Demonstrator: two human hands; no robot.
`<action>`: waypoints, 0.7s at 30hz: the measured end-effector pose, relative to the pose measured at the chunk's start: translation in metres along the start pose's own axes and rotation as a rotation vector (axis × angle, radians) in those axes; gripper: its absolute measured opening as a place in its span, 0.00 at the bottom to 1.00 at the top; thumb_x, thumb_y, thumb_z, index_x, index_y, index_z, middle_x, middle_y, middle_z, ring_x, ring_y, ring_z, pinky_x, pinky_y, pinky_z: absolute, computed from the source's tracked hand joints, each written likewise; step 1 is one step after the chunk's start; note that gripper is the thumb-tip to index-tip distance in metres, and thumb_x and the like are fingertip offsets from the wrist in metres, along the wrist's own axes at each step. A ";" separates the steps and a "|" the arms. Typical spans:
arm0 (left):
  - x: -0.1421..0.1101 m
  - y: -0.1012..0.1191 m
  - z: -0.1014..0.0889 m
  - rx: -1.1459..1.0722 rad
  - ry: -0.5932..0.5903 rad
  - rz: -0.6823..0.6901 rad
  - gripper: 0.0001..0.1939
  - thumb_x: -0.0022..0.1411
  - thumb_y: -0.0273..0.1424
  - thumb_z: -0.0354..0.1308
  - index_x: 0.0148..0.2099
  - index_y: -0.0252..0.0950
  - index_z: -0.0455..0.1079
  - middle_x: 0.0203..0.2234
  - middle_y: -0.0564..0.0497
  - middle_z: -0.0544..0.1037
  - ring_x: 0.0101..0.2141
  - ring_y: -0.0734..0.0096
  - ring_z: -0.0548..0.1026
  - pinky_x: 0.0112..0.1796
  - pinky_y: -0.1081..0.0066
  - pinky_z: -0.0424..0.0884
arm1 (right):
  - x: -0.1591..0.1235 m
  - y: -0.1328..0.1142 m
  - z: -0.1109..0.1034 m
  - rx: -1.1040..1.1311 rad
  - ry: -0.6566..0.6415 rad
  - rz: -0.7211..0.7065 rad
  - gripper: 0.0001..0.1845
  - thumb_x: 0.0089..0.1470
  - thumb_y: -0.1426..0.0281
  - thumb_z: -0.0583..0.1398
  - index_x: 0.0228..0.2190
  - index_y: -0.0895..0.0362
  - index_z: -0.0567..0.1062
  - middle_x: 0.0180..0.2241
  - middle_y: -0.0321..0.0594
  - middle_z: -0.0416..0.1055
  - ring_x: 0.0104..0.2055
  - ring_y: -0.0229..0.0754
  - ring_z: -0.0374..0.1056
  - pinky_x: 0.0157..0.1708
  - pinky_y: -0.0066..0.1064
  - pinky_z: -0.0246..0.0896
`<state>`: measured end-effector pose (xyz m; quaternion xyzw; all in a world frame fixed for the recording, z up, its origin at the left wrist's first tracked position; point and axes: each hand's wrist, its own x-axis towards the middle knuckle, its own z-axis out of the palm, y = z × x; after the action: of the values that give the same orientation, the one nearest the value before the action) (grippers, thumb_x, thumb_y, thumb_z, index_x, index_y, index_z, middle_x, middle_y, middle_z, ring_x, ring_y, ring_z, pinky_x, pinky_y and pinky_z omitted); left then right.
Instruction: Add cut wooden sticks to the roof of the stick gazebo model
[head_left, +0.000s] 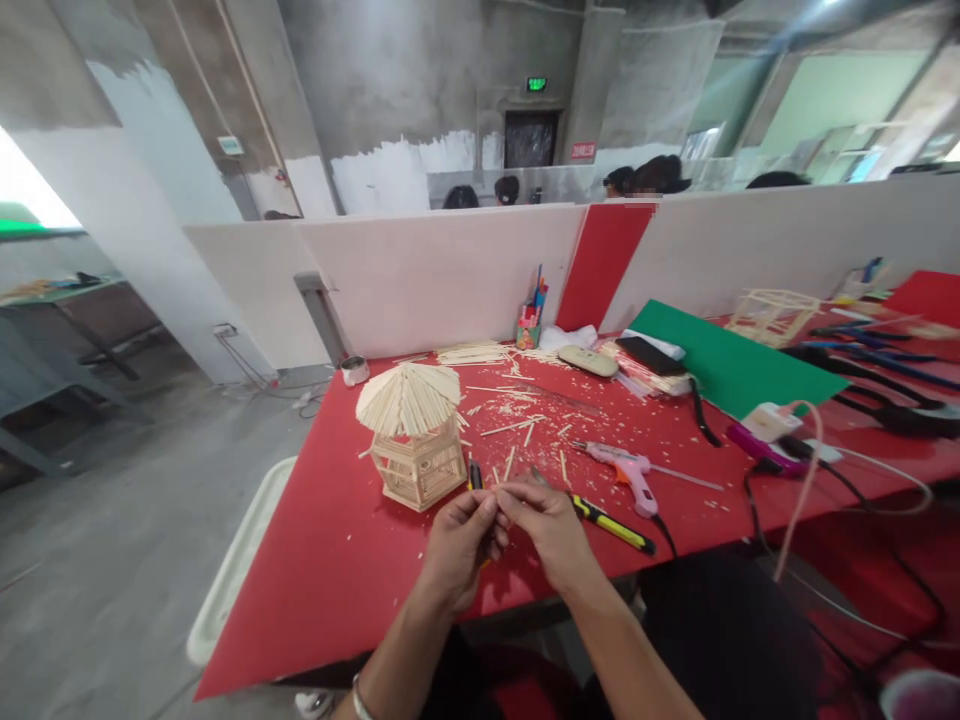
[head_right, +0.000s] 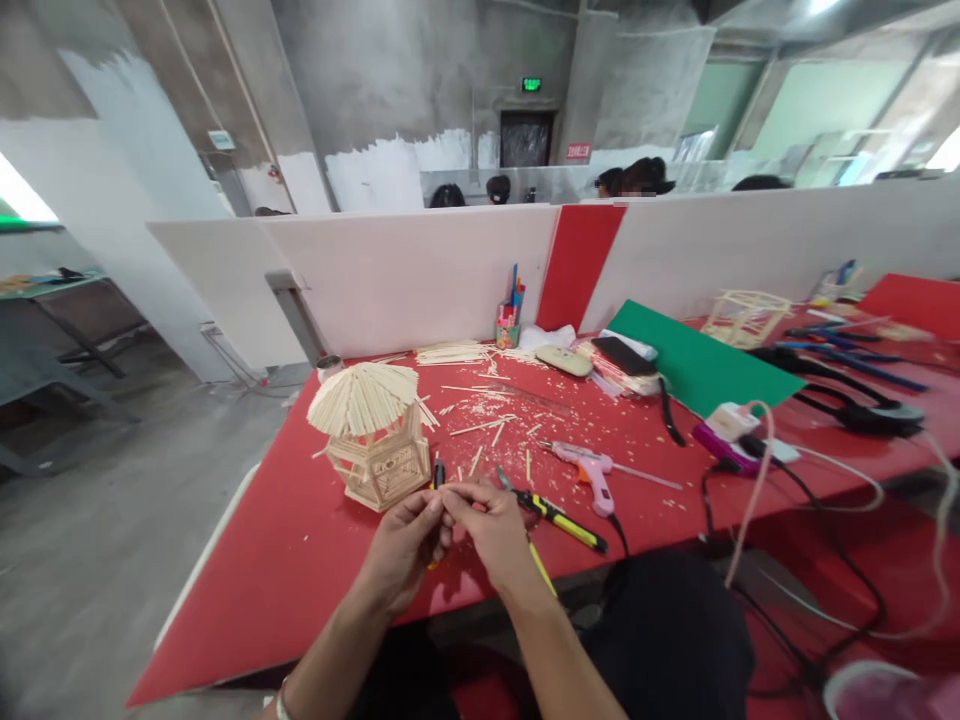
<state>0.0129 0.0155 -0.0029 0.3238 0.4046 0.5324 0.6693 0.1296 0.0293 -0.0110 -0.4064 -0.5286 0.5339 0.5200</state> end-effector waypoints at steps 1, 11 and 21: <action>0.000 -0.001 0.000 0.006 -0.007 0.005 0.17 0.44 0.39 0.70 0.27 0.31 0.71 0.17 0.54 0.73 0.15 0.83 0.65 0.16 0.81 0.59 | -0.002 0.001 0.000 -0.017 0.021 -0.002 0.17 0.52 0.56 0.60 0.28 0.57 0.79 0.23 0.34 0.66 0.21 0.35 0.63 0.24 0.29 0.64; 0.007 -0.005 0.002 0.039 0.141 0.048 0.17 0.42 0.39 0.70 0.28 0.32 0.70 0.18 0.55 0.73 0.15 0.81 0.66 0.15 0.80 0.60 | -0.039 0.002 -0.064 -1.402 0.147 0.167 0.48 0.39 0.51 0.66 0.58 0.59 0.62 0.58 0.59 0.58 0.60 0.64 0.53 0.55 0.54 0.47; 0.011 -0.012 -0.003 0.094 0.155 0.132 0.15 0.48 0.39 0.67 0.31 0.33 0.70 0.19 0.55 0.74 0.16 0.81 0.67 0.18 0.79 0.63 | -0.048 0.009 -0.072 -1.648 0.073 0.230 0.42 0.37 0.78 0.62 0.58 0.62 0.62 0.48 0.56 0.66 0.49 0.58 0.62 0.46 0.45 0.56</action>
<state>0.0168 0.0235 -0.0166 0.3385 0.4575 0.5791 0.5837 0.2055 -0.0070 -0.0337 -0.7254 -0.6881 0.0123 0.0151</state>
